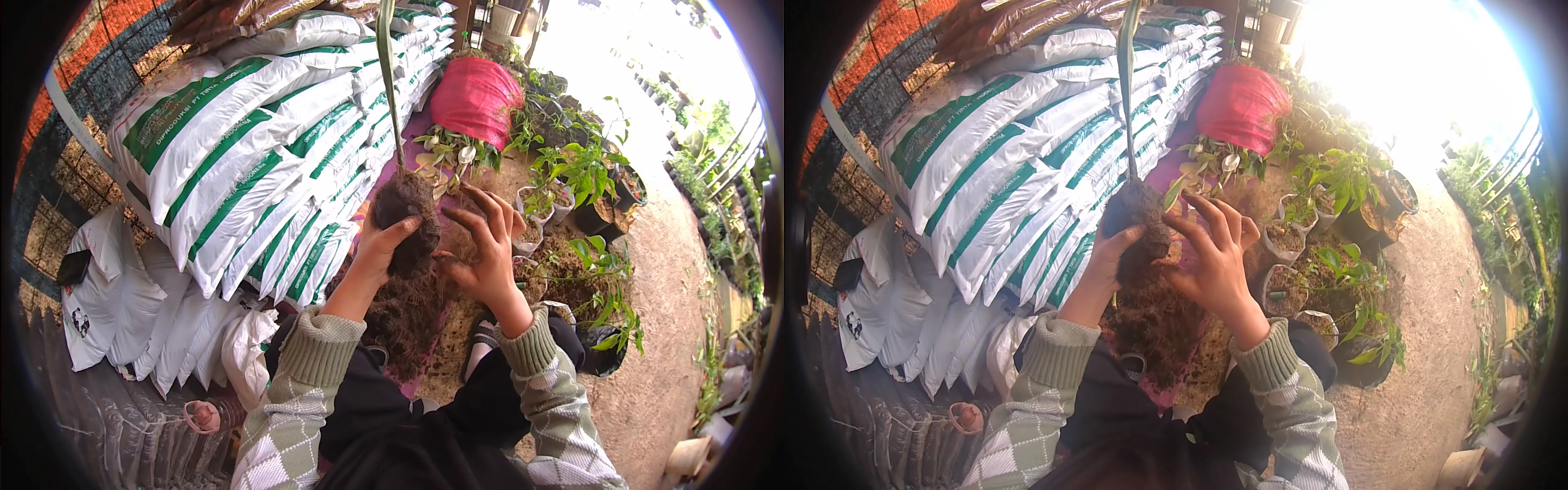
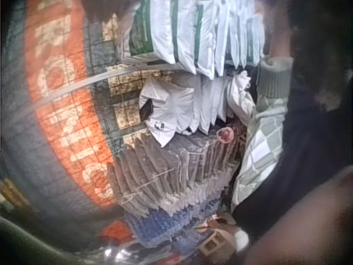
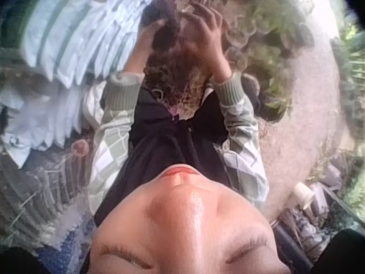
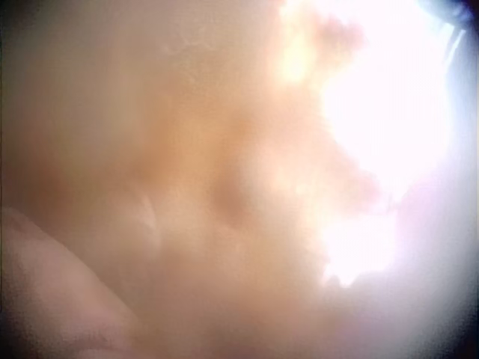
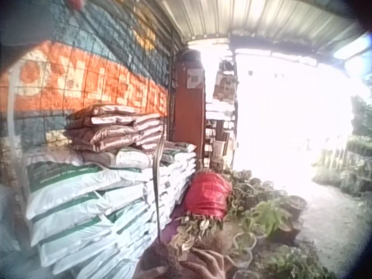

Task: The person sits on the ground and repeatedly handles a plant's root ball, loosening and shaping the soil and roots by hand. The person continues to adjust the root ball throughout the clip without placing it into a pot or container.

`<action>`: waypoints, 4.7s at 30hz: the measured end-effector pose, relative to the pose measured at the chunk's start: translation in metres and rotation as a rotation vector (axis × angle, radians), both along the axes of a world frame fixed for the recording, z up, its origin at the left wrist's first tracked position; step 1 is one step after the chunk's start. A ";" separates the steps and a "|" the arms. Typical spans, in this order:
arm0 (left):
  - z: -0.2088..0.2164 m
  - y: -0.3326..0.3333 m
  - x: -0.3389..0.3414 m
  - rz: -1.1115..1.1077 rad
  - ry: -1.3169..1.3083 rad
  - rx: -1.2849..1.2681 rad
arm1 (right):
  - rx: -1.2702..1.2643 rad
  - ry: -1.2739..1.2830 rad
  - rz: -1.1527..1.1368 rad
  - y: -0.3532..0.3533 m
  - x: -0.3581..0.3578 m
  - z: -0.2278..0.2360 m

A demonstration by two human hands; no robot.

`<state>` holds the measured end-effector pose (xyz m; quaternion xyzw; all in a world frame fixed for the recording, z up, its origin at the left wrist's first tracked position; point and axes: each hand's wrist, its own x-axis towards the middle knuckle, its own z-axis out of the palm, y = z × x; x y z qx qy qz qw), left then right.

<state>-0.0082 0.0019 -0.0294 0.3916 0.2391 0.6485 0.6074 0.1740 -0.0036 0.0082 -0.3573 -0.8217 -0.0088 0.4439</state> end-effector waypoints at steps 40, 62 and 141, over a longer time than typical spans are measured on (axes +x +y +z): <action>0.006 0.001 -0.037 0.264 -0.031 -0.226 | -1.384 -0.349 -0.409 -0.075 -0.071 -0.433; 0.009 0.001 -0.034 0.296 0.000 -0.276 | -1.420 -0.706 -0.257 -0.057 -0.065 -0.397; -0.012 -0.013 -0.018 0.013 -0.143 -0.094 | 0.033 -0.102 0.079 -0.006 -0.023 -0.019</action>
